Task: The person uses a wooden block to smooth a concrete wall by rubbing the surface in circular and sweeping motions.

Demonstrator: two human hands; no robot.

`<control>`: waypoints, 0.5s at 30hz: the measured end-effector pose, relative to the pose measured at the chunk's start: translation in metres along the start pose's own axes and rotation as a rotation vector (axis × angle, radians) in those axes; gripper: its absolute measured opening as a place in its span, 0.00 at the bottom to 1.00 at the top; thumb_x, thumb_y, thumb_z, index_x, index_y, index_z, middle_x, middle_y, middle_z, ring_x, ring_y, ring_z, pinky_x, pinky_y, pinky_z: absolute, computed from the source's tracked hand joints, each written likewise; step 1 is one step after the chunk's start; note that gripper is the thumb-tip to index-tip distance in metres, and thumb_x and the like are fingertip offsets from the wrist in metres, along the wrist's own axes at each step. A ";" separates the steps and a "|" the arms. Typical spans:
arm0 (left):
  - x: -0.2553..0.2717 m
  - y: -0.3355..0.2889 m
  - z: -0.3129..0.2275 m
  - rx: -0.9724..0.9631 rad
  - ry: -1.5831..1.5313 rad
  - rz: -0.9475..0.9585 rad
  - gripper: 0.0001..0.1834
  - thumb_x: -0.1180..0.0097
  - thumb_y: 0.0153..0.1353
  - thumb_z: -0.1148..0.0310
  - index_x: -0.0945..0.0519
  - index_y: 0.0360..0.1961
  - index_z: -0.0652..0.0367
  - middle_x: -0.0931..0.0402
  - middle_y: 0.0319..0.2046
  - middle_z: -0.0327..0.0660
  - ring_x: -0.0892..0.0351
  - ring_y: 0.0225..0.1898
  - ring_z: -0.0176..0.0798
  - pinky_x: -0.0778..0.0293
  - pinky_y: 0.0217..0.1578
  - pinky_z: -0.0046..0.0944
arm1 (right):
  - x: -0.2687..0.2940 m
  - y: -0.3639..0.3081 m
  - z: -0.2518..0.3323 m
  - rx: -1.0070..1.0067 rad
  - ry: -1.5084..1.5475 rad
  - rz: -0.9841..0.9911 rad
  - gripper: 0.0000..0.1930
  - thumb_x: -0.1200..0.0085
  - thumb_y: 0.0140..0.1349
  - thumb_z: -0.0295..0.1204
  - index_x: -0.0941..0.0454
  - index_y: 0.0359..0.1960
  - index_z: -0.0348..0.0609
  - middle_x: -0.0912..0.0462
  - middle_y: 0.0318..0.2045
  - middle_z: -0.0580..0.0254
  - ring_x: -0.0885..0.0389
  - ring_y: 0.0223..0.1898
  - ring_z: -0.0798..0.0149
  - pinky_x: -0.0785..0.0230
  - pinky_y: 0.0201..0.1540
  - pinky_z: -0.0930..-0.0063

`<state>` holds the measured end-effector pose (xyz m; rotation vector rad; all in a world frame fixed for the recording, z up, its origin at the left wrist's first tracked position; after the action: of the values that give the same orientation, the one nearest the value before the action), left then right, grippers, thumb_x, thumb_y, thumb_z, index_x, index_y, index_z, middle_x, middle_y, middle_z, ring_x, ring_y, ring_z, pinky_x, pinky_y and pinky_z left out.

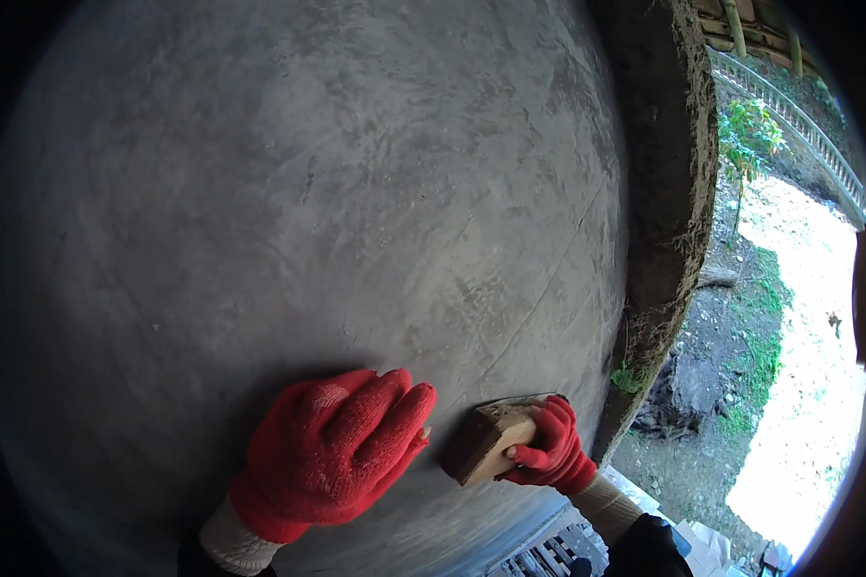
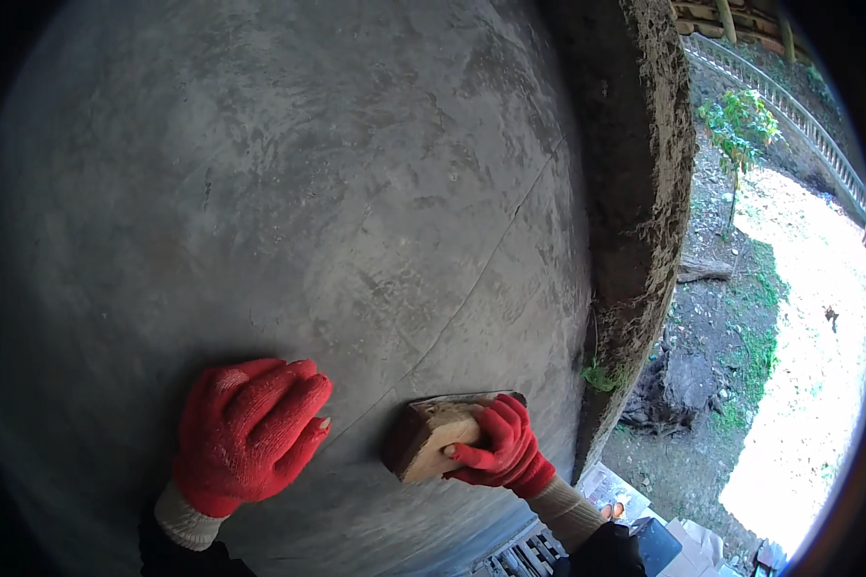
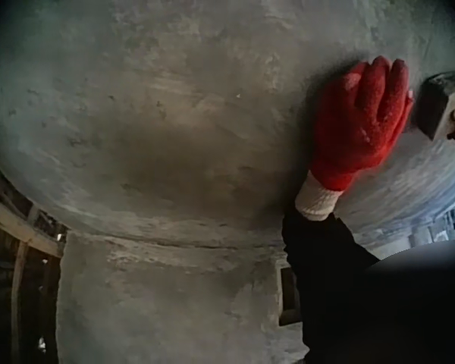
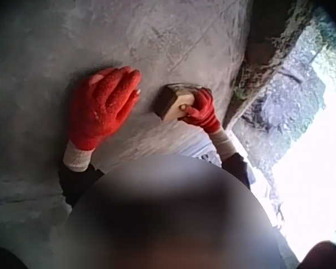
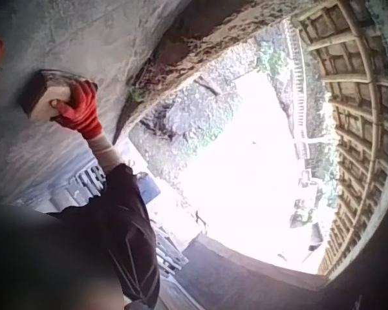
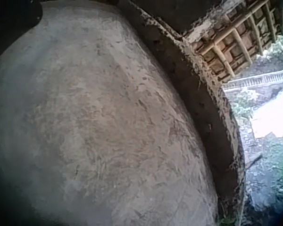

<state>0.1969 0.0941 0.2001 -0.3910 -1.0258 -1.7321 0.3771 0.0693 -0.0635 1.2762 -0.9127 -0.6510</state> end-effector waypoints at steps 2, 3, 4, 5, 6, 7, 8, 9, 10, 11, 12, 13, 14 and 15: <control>-0.002 -0.004 -0.001 -0.031 0.057 0.013 0.18 0.35 0.52 0.65 0.19 0.46 0.50 0.22 0.44 0.34 0.24 0.40 0.38 0.28 0.39 0.39 | 0.004 -0.024 -0.021 -0.268 -0.093 -0.174 0.48 0.30 0.42 0.50 0.41 0.66 0.60 0.38 0.58 0.41 0.32 0.55 0.40 0.36 0.54 0.46; -0.002 -0.006 0.000 -0.028 0.063 0.017 0.18 0.35 0.52 0.65 0.19 0.46 0.50 0.22 0.44 0.34 0.24 0.40 0.38 0.28 0.39 0.39 | 0.010 -0.028 -0.041 -0.438 -0.156 -0.267 0.49 0.34 0.46 0.50 0.45 0.69 0.51 0.44 0.63 0.40 0.37 0.61 0.40 0.39 0.59 0.48; -0.004 -0.006 0.002 -0.019 0.071 -0.002 0.18 0.36 0.52 0.65 0.19 0.46 0.50 0.22 0.44 0.34 0.24 0.40 0.39 0.28 0.39 0.39 | 0.015 -0.034 -0.062 -0.679 -0.076 -0.337 0.47 0.38 0.52 0.45 0.50 0.70 0.43 0.47 0.65 0.42 0.42 0.64 0.42 0.45 0.65 0.53; -0.005 -0.006 0.001 -0.008 0.079 -0.031 0.18 0.36 0.52 0.66 0.19 0.45 0.50 0.22 0.45 0.34 0.24 0.40 0.39 0.28 0.39 0.39 | 0.019 -0.037 -0.082 -0.819 -0.041 -0.466 0.42 0.42 0.56 0.39 0.49 0.70 0.39 0.46 0.65 0.44 0.44 0.66 0.46 0.50 0.67 0.56; -0.006 -0.006 0.000 0.003 0.079 -0.029 0.18 0.36 0.52 0.66 0.19 0.45 0.50 0.22 0.45 0.34 0.24 0.40 0.39 0.28 0.39 0.39 | 0.020 -0.039 -0.084 -0.939 -0.047 -0.494 0.39 0.45 0.58 0.36 0.50 0.69 0.38 0.46 0.66 0.45 0.45 0.67 0.47 0.52 0.68 0.57; -0.008 -0.006 0.001 -0.002 0.100 -0.052 0.17 0.36 0.52 0.66 0.19 0.45 0.50 0.22 0.45 0.34 0.24 0.41 0.39 0.28 0.39 0.40 | 0.014 -0.042 -0.077 -0.889 -0.061 -0.458 0.41 0.44 0.57 0.37 0.49 0.69 0.37 0.47 0.65 0.44 0.46 0.67 0.45 0.52 0.68 0.56; -0.010 -0.007 0.000 -0.007 0.122 -0.075 0.17 0.37 0.52 0.66 0.19 0.45 0.50 0.22 0.45 0.34 0.24 0.41 0.39 0.28 0.39 0.40 | 0.003 -0.051 -0.064 -0.838 -0.074 -0.424 0.42 0.42 0.56 0.39 0.49 0.69 0.37 0.47 0.65 0.42 0.46 0.67 0.44 0.51 0.68 0.55; -0.012 -0.009 -0.002 -0.002 0.124 -0.078 0.17 0.37 0.52 0.66 0.19 0.45 0.50 0.22 0.45 0.34 0.24 0.41 0.39 0.28 0.39 0.40 | -0.008 -0.063 -0.039 -0.729 -0.082 -0.344 0.47 0.38 0.52 0.43 0.50 0.70 0.41 0.47 0.64 0.37 0.44 0.65 0.39 0.48 0.65 0.49; -0.010 -0.011 -0.004 0.000 0.137 -0.094 0.17 0.37 0.52 0.66 0.19 0.45 0.51 0.23 0.46 0.36 0.24 0.42 0.40 0.28 0.40 0.41 | -0.023 -0.068 -0.011 -0.532 -0.083 -0.289 0.53 0.32 0.45 0.46 0.51 0.71 0.49 0.47 0.63 0.35 0.41 0.62 0.35 0.42 0.60 0.45; -0.007 -0.012 -0.006 0.001 0.151 -0.110 0.16 0.38 0.52 0.67 0.19 0.45 0.52 0.23 0.46 0.37 0.24 0.43 0.41 0.28 0.41 0.42 | -0.035 -0.077 0.016 -0.417 -0.066 -0.180 0.55 0.28 0.39 0.46 0.49 0.70 0.61 0.42 0.60 0.38 0.35 0.57 0.36 0.37 0.54 0.46; -0.003 -0.018 -0.009 0.003 0.160 -0.106 0.16 0.38 0.52 0.67 0.19 0.45 0.52 0.23 0.46 0.37 0.24 0.43 0.41 0.28 0.41 0.42 | -0.036 -0.075 0.024 -0.217 -0.027 -0.099 0.55 0.26 0.34 0.45 0.46 0.68 0.65 0.37 0.56 0.39 0.31 0.53 0.38 0.35 0.51 0.47; 0.001 -0.030 -0.012 -0.002 0.206 -0.058 0.16 0.39 0.54 0.67 0.19 0.45 0.52 0.24 0.48 0.38 0.26 0.47 0.42 0.27 0.43 0.41 | -0.032 -0.072 0.020 -0.198 0.000 -0.101 0.55 0.25 0.34 0.45 0.45 0.67 0.66 0.36 0.55 0.40 0.31 0.51 0.39 0.35 0.50 0.48; 0.006 -0.045 -0.011 -0.013 0.249 -0.009 0.16 0.40 0.56 0.66 0.19 0.46 0.52 0.25 0.50 0.39 0.28 0.51 0.42 0.26 0.45 0.41 | -0.026 -0.068 0.012 -0.184 0.022 -0.106 0.55 0.25 0.33 0.45 0.44 0.67 0.67 0.34 0.54 0.41 0.30 0.50 0.40 0.34 0.49 0.48; 0.013 -0.064 -0.007 0.027 0.298 0.018 0.15 0.41 0.55 0.66 0.19 0.45 0.52 0.25 0.50 0.39 0.29 0.52 0.44 0.26 0.47 0.44 | -0.017 -0.061 -0.006 -0.216 -0.049 -0.156 0.54 0.27 0.35 0.44 0.46 0.68 0.64 0.36 0.56 0.40 0.31 0.52 0.39 0.35 0.51 0.47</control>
<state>0.1357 0.0870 0.1764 -0.1186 -0.8251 -1.6975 0.3784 0.0749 -0.1270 1.1488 -0.7651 -0.8825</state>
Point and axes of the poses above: each hand's wrist, its own y-axis towards the middle knuckle, its own x-axis out of the back of the hand, z = x × y, the point moved 3 cm from there along y, towards the middle knuckle
